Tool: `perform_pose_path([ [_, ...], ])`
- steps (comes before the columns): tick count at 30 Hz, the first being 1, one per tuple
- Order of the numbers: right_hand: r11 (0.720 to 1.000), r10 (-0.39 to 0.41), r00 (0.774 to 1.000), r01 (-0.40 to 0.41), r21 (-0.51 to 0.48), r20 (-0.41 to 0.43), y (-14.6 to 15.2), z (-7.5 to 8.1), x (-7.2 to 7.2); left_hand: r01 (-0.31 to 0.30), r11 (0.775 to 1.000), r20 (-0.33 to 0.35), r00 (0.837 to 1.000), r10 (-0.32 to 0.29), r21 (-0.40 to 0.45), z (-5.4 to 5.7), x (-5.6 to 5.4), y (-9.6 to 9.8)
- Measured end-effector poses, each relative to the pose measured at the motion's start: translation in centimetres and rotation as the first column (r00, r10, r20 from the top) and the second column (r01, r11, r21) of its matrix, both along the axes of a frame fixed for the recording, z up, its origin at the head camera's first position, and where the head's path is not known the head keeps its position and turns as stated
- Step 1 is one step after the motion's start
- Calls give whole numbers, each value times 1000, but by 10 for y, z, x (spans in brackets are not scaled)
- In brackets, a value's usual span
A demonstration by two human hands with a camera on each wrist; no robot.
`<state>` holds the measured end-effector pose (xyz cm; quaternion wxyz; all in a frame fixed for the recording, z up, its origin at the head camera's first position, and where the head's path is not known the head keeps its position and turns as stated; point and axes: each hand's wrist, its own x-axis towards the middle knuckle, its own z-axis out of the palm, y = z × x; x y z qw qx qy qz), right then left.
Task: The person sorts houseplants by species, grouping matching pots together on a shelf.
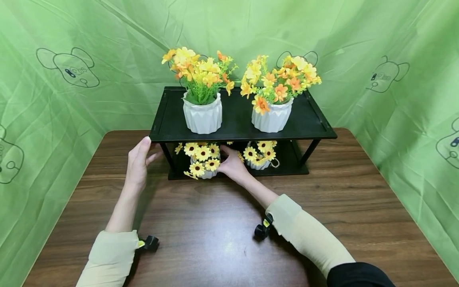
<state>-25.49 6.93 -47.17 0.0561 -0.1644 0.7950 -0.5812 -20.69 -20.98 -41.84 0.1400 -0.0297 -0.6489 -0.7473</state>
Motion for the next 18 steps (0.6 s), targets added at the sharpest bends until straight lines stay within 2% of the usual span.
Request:
perform_pose_path([
  [8,996,-39,998,43,-74,49,-3,-1,-8,0,1000,-2,1000,0,4,0,0,0],
  [18,994,-44,991,56,-90,124,-5,0,-15,-1,1000,5,1000,1,9,-1,-1,-1],
])
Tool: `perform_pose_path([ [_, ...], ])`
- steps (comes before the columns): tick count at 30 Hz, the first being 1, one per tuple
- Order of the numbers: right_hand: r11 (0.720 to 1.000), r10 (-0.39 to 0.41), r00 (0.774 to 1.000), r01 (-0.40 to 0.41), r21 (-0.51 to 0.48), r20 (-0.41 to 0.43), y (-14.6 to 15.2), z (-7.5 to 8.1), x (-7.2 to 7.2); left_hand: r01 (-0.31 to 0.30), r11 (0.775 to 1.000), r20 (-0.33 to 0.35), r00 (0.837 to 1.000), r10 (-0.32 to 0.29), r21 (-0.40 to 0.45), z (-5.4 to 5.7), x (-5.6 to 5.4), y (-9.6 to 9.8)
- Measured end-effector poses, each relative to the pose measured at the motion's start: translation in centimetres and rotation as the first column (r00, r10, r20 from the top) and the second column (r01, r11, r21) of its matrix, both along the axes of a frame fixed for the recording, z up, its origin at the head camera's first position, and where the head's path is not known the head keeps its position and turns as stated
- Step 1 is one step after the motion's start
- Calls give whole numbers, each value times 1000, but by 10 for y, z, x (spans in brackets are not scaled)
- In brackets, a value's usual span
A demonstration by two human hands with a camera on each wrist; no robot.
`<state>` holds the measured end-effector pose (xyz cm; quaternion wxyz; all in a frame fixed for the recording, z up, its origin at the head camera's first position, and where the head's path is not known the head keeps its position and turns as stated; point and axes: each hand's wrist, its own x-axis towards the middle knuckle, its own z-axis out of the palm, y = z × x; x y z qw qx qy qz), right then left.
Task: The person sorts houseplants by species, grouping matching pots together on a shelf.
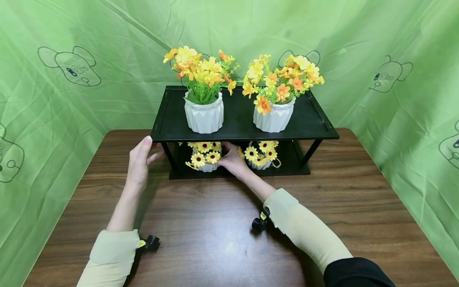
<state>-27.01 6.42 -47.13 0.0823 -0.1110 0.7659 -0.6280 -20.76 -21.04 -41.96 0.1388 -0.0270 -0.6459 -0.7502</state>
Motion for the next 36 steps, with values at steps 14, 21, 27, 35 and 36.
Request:
perform_pose_path([
  [14,1000,18,999,-18,-3,-52,1,1,0,-6,1000,3,1000,6,6,2,1,3],
  [21,1000,9,998,-7,31,-66,1,1,1,-5,1000,-2,1000,5,8,2,1,3],
  [27,995,26,997,-18,101,-73,2,-2,4,-1,1000,-6,1000,1,12,2,1,3],
  [35,993,12,997,-3,120,-79,0,-8,8,1,1000,1,1000,-1,6,2,1,2],
  [36,991,7,997,3,134,-72,-1,-9,9,4,1000,1,1000,-4,4,2,2,2],
])
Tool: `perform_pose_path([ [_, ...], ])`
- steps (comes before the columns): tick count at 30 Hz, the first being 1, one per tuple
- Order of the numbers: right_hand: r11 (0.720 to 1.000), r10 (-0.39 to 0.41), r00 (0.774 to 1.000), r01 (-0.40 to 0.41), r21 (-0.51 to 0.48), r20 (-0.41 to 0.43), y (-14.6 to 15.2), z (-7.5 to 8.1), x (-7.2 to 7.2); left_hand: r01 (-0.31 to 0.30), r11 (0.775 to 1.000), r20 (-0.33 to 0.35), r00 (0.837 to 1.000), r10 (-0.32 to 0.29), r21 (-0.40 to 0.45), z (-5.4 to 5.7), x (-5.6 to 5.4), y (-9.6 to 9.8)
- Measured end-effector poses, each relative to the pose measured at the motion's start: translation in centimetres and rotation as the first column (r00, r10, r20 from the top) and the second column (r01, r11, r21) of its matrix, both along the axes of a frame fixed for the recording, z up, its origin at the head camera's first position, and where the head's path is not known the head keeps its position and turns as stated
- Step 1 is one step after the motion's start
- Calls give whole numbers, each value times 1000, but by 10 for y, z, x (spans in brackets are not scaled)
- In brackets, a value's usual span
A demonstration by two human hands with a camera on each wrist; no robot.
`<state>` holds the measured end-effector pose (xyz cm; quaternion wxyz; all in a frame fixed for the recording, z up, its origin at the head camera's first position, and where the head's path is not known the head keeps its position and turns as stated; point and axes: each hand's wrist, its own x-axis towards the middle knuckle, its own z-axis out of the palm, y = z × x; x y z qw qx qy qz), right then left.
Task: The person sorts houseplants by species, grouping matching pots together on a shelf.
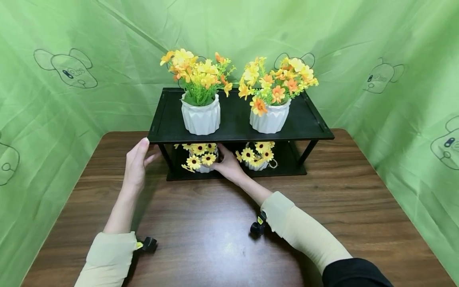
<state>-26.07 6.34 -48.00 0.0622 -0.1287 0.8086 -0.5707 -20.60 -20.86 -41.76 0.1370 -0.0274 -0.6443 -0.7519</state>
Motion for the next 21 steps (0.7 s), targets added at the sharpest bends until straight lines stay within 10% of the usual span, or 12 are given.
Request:
perform_pose_path([
  [21,989,105,992,-95,117,-75,27,1,36,40,999,-9,999,-40,12,2,1,-4],
])
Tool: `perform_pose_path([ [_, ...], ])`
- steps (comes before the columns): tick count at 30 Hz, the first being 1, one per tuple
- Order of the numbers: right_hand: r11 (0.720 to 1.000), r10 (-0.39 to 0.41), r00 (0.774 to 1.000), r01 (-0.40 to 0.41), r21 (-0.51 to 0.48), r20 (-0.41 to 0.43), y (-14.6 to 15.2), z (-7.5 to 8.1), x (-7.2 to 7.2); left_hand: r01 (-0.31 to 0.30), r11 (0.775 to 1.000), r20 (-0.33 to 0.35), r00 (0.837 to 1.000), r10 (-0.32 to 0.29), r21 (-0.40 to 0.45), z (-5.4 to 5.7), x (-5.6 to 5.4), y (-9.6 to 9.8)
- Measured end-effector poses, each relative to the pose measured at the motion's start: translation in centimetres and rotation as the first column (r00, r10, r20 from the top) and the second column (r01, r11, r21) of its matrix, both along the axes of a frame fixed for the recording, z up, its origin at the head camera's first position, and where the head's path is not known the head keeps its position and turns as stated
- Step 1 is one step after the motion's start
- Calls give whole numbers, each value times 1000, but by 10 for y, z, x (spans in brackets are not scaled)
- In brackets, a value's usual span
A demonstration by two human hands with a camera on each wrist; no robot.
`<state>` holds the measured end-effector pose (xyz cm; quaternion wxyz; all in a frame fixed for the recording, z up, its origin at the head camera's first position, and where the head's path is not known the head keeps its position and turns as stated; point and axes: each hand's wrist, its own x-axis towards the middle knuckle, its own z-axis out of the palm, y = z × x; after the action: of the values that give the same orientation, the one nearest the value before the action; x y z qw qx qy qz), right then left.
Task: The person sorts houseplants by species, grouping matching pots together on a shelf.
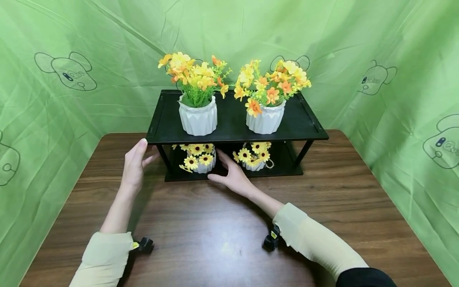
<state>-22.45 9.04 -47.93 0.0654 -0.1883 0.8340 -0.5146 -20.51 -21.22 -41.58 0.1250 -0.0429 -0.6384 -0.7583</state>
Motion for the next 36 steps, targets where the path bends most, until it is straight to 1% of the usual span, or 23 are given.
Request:
perform_pose_path([
  [6,999,23,1000,-22,31,-19,4,3,5,24,999,-13,1000,-24,-27,2,-2,-4],
  [10,997,47,998,-44,70,-47,8,5,9,45,997,-6,999,-45,-68,4,-1,-6],
  [13,990,74,995,-65,121,-72,14,7,12,67,993,9,998,-67,-93,6,1,-8],
  [16,977,98,990,-77,199,-97,21,9,15,101,988,24,995,-99,-112,8,4,-10],
  [21,949,144,982,-102,298,-123,31,14,23,152,972,33,988,-149,-180,14,7,-13],
  [23,942,164,978,-117,315,-125,36,17,27,172,961,39,985,-167,-217,16,8,-13],
  [25,933,188,975,-139,333,-122,41,19,30,190,945,51,982,-183,-266,17,10,-14],
  [27,922,233,965,-182,341,-117,44,22,33,196,922,77,981,-181,-333,19,13,-17],
  [28,916,260,959,-208,343,-115,46,23,34,194,905,96,981,-171,-378,20,15,-19],
  [29,908,288,951,-234,348,-113,47,24,35,194,884,119,980,-159,-424,21,17,-22],
  [30,899,316,942,-260,352,-113,49,25,36,197,859,147,979,-143,-473,22,18,-24],
  [32,881,371,921,-309,358,-117,52,27,38,203,798,204,974,-103,-568,23,21,-28],
  [34,864,408,905,-338,374,-123,55,31,41,213,718,244,968,-61,-663,22,24,-30],
  [36,850,427,895,-350,393,-126,60,35,45,227,640,270,962,-32,-734,21,28,-30],
])
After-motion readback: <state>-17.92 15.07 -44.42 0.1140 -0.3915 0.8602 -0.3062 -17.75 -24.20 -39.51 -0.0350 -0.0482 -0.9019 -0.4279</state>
